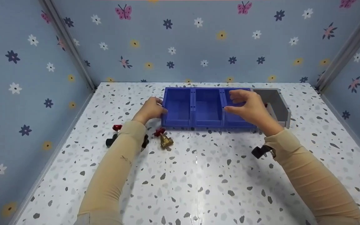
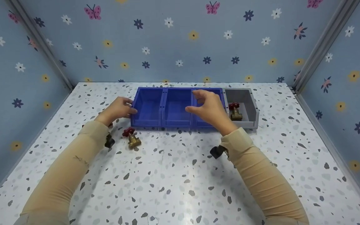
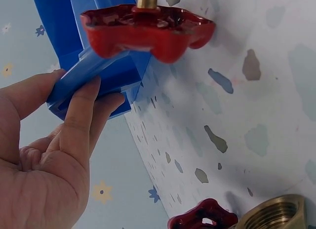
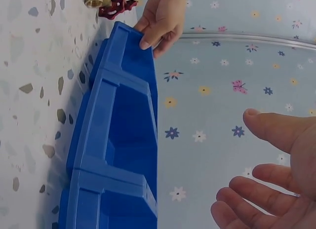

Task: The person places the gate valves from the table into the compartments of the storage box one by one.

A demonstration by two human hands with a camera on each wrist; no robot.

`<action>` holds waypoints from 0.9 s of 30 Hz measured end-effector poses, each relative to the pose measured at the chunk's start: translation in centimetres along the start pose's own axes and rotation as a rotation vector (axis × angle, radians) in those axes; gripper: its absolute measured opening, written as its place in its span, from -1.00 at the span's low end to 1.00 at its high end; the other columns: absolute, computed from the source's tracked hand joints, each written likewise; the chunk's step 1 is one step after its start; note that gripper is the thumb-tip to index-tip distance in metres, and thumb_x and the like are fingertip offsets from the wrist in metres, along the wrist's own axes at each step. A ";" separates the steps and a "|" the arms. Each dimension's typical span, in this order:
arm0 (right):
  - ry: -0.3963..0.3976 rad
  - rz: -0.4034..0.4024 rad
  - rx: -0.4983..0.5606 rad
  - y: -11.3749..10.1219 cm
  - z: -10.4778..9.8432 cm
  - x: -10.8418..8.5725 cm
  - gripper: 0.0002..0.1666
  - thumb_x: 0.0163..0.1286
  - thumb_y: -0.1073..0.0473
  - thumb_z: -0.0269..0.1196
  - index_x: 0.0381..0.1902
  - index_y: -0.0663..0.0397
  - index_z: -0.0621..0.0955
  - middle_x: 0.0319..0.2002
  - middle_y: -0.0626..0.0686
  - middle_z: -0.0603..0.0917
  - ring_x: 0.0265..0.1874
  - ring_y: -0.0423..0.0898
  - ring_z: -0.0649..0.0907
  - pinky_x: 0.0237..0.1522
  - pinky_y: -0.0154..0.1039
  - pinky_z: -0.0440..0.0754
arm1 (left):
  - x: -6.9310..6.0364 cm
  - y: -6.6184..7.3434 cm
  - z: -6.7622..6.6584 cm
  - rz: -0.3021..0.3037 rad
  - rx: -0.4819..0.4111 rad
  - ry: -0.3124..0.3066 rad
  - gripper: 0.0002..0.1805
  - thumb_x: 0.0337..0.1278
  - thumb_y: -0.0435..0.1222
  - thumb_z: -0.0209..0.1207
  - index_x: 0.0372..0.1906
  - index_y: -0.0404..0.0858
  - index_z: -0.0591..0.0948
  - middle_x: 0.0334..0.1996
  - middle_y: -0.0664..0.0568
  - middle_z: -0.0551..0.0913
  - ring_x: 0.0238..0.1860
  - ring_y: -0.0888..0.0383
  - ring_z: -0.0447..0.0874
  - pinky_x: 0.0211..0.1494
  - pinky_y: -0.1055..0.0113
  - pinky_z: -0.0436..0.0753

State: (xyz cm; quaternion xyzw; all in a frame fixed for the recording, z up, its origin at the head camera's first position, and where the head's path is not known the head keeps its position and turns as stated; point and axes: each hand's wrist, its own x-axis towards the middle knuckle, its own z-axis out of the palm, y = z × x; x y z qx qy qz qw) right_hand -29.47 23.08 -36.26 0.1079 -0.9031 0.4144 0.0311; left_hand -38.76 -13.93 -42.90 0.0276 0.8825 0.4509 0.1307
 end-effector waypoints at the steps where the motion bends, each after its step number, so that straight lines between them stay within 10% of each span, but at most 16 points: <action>1: -0.004 0.002 0.002 0.0 0.2 0.0 -0.18 0.39 0.12 0.57 0.51 0.23 0.54 0.38 0.29 0.67 0.34 0.25 0.66 0.40 0.20 0.65 | -0.1 0.0 0.0 0.002 -0.003 -0.001 -0.45 0.34 -0.43 0.25 0.37 -0.55 0.52 0.22 -0.39 0.71 0.13 -0.15 0.79 0.26 0.04 0.80; 27: -0.071 -0.030 0.069 -1.3 5.9 -0.3 -0.21 0.34 0.16 0.59 0.46 0.22 0.58 0.26 0.26 0.74 0.23 0.21 0.70 0.31 0.15 0.72 | -0.1 -0.1 0.0 0.016 0.006 0.004 -0.45 0.37 -0.42 0.25 0.39 -0.56 0.51 0.24 -0.40 0.69 0.20 -0.20 0.78 0.29 0.02 0.79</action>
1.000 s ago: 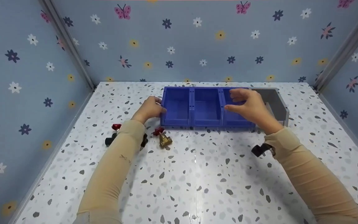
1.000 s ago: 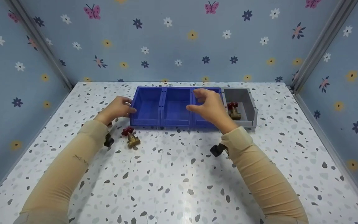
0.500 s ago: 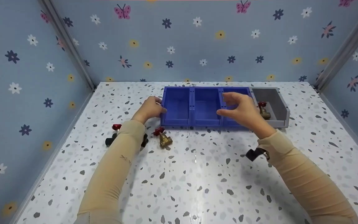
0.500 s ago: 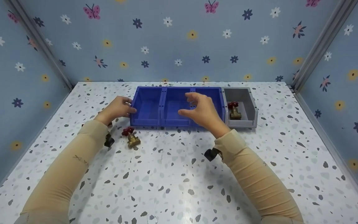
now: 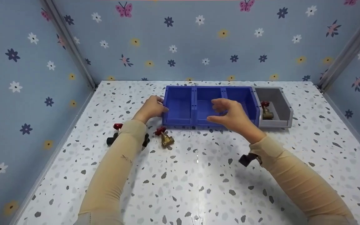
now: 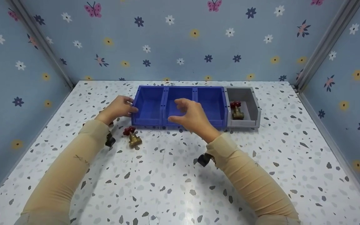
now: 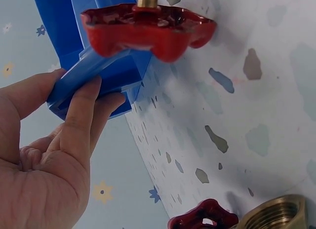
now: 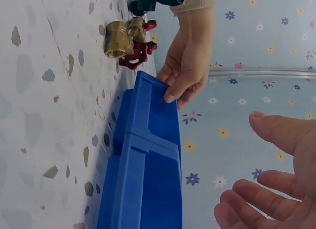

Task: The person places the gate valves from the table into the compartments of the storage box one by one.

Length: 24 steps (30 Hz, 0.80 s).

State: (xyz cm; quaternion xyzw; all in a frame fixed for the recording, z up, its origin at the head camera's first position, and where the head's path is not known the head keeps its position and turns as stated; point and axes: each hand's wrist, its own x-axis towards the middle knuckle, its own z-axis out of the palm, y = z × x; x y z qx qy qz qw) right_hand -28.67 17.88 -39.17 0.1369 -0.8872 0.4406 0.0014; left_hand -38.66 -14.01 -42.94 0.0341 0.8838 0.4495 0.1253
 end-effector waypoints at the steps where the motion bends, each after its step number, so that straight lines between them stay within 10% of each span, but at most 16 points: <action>1: -0.001 -0.002 0.007 -0.1 0.3 0.0 -0.22 0.34 0.16 0.59 0.45 0.22 0.59 0.24 0.25 0.75 0.22 0.21 0.71 0.30 0.14 0.72 | 0.0 0.0 0.0 0.000 -0.001 -0.001 -0.45 0.37 -0.42 0.25 0.39 -0.56 0.51 0.24 -0.40 0.69 0.20 -0.21 0.78 0.29 0.02 0.79; 24: -0.111 -0.042 0.089 -1.8 5.7 0.2 -0.25 0.32 0.15 0.61 0.40 0.23 0.62 0.20 0.33 0.74 0.19 0.29 0.72 0.27 0.14 0.73 | 0.1 0.0 0.0 -0.011 -0.007 -0.017 -0.40 0.37 -0.41 0.26 0.44 -0.55 0.47 0.30 -0.41 0.66 0.23 -0.22 0.78 0.29 0.04 0.80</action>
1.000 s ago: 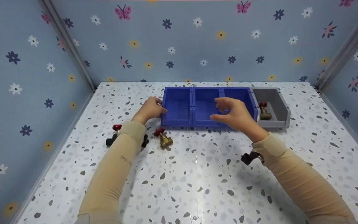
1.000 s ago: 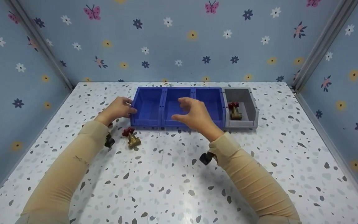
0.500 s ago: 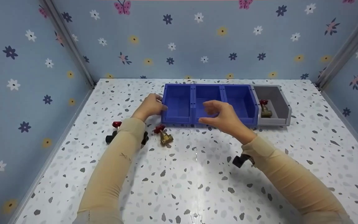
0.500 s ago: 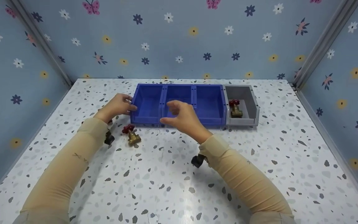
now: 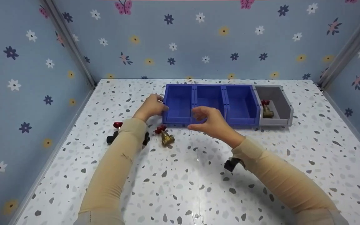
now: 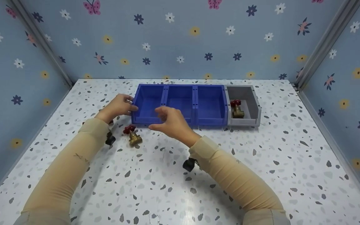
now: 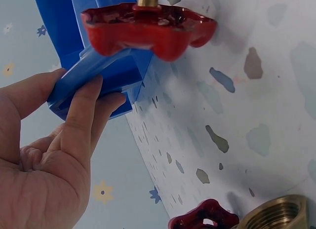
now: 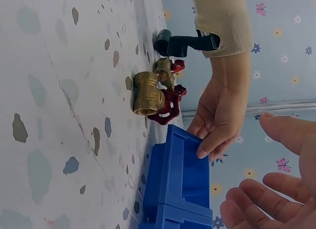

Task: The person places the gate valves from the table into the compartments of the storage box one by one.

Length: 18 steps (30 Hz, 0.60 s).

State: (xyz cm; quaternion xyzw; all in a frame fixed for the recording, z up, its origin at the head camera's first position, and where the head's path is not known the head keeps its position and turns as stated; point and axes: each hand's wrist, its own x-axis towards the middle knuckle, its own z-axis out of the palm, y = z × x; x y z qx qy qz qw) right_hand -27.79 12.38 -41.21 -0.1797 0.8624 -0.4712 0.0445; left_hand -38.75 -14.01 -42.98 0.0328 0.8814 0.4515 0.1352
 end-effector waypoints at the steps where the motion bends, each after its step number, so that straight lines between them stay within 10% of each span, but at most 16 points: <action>1: -0.002 0.002 0.003 0.0 0.2 0.0 -0.26 0.32 0.14 0.61 0.40 0.22 0.63 0.20 0.32 0.74 0.19 0.29 0.72 0.26 0.15 0.73 | 0.0 0.0 0.0 0.001 0.002 0.001 -0.40 0.37 -0.41 0.26 0.44 -0.54 0.47 0.30 -0.41 0.66 0.23 -0.22 0.78 0.29 0.04 0.80; 18: -0.053 -0.019 0.025 -0.4 2.7 1.2 -0.23 0.30 0.14 0.62 0.40 0.24 0.63 0.26 0.32 0.73 0.25 0.30 0.71 0.31 0.15 0.72 | -0.2 0.3 0.0 -0.015 0.022 0.012 -0.38 0.39 -0.37 0.28 0.47 -0.51 0.46 0.30 -0.38 0.67 0.23 -0.19 0.77 0.31 0.00 0.77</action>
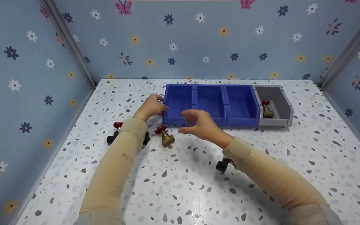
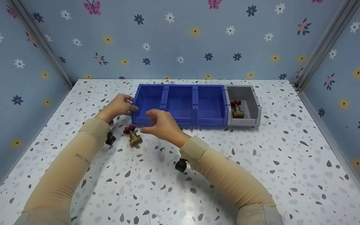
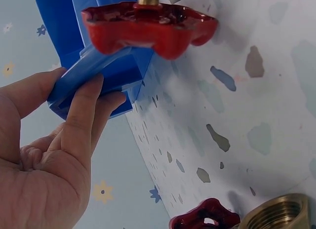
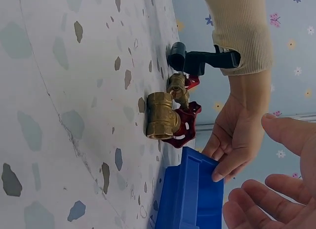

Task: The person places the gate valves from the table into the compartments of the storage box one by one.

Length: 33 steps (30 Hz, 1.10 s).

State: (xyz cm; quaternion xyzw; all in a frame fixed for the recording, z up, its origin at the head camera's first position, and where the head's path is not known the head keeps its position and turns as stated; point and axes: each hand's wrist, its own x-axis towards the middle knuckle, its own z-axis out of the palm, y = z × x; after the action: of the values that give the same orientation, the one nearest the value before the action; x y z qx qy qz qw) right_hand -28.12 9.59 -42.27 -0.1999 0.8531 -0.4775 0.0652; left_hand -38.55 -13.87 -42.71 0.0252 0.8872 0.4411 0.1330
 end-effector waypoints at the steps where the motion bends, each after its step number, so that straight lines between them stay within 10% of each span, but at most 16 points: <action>1: -0.004 0.001 -0.002 0.0 0.1 0.1 -0.23 0.30 0.14 0.62 0.41 0.24 0.62 0.26 0.33 0.73 0.25 0.30 0.71 0.31 0.14 0.72 | 0.0 0.0 0.0 0.000 0.000 -0.001 -0.38 0.39 -0.37 0.28 0.47 -0.51 0.47 0.31 -0.38 0.67 0.24 -0.20 0.77 0.32 0.00 0.77; 33: -0.108 0.049 -0.036 0.7 5.1 2.9 -0.29 0.25 0.15 0.64 0.30 0.29 0.68 0.13 0.27 0.79 0.06 0.15 0.76 0.17 -0.08 0.77 | 0.0 -0.3 0.0 0.025 -0.016 0.001 -0.41 0.37 -0.39 0.26 0.43 -0.54 0.49 0.28 -0.41 0.68 0.24 -0.22 0.77 0.30 0.01 0.79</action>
State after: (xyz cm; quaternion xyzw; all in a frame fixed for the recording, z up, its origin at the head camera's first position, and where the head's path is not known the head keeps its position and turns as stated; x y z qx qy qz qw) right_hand -29.40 4.67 -45.34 -0.2057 0.8613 -0.4491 0.1191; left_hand -38.50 -14.03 -42.93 0.0348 0.8834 0.4497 0.1272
